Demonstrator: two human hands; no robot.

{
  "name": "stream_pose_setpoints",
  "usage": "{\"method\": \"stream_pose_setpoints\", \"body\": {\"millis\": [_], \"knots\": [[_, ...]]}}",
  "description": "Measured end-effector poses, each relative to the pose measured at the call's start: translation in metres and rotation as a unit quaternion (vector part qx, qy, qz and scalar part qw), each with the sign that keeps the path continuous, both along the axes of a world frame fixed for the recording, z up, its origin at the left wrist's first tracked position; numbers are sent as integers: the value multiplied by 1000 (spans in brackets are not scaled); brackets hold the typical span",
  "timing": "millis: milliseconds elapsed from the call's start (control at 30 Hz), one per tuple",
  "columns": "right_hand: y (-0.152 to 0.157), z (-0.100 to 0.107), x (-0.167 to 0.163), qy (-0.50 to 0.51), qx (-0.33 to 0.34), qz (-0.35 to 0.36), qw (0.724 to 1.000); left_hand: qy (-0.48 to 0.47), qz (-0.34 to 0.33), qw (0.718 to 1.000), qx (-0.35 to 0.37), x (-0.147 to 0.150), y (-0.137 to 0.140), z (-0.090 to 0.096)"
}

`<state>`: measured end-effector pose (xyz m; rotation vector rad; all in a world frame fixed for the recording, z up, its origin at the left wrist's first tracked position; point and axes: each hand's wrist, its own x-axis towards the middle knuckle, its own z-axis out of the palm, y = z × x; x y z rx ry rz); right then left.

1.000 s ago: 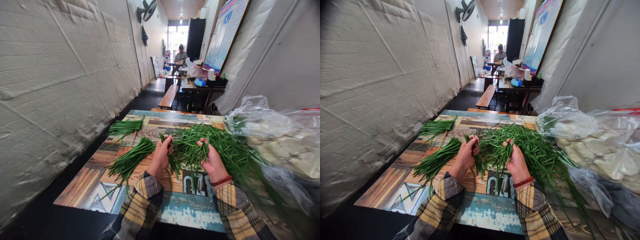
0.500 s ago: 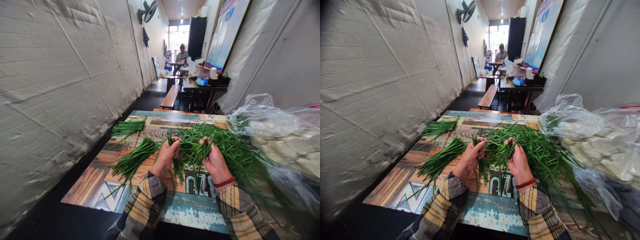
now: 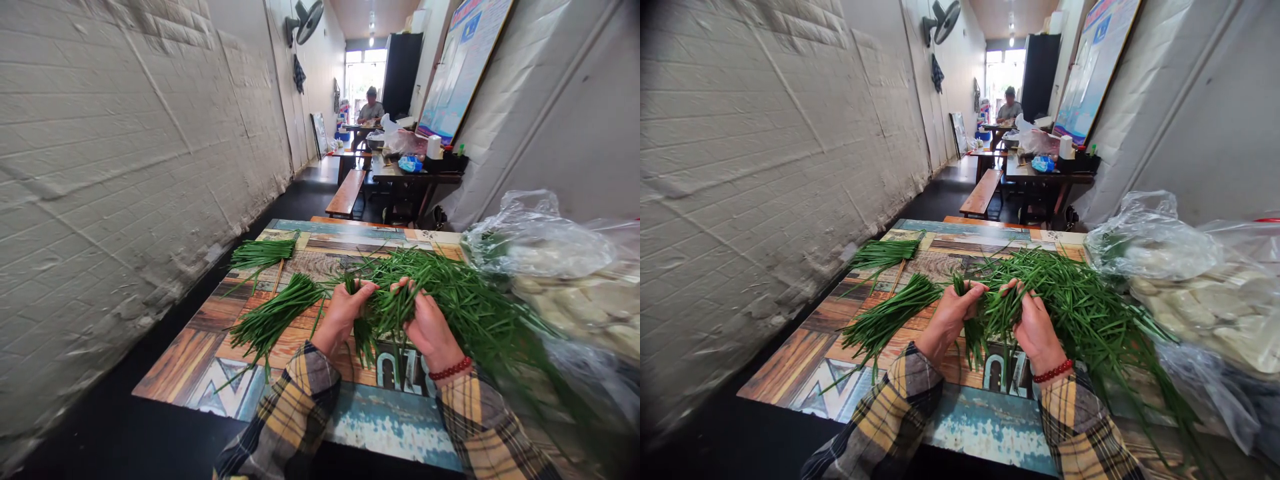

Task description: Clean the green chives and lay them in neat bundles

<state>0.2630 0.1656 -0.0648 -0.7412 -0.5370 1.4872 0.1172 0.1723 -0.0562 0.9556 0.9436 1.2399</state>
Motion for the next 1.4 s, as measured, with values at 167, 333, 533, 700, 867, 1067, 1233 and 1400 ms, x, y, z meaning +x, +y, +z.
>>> {"method": "stream_pose_setpoints", "body": {"millis": [167,333,533,700,867,1067,1233,1400], "knots": [[5,-4,12,31,-18,-44,998,-37,39,999,-1,-4,4,-3],[13,-7,28,66,-45,-88,993,-53,69,996,11,-8,7,-2],[24,-9,54,107,-58,-175,977,-83,118,989,18,-14,11,1],[30,-12,67,128,-28,-203,970,-99,181,978,23,-20,16,-2],[27,-12,58,117,4,-129,985,-129,124,984,16,-18,13,0],[18,-5,41,106,-1,-36,994,-119,21,993,-8,-12,6,7],[10,2,30,100,17,-4,995,-71,-19,997,14,-9,3,7],[7,4,24,75,33,25,996,-16,-31,999,12,-7,1,6]]}}
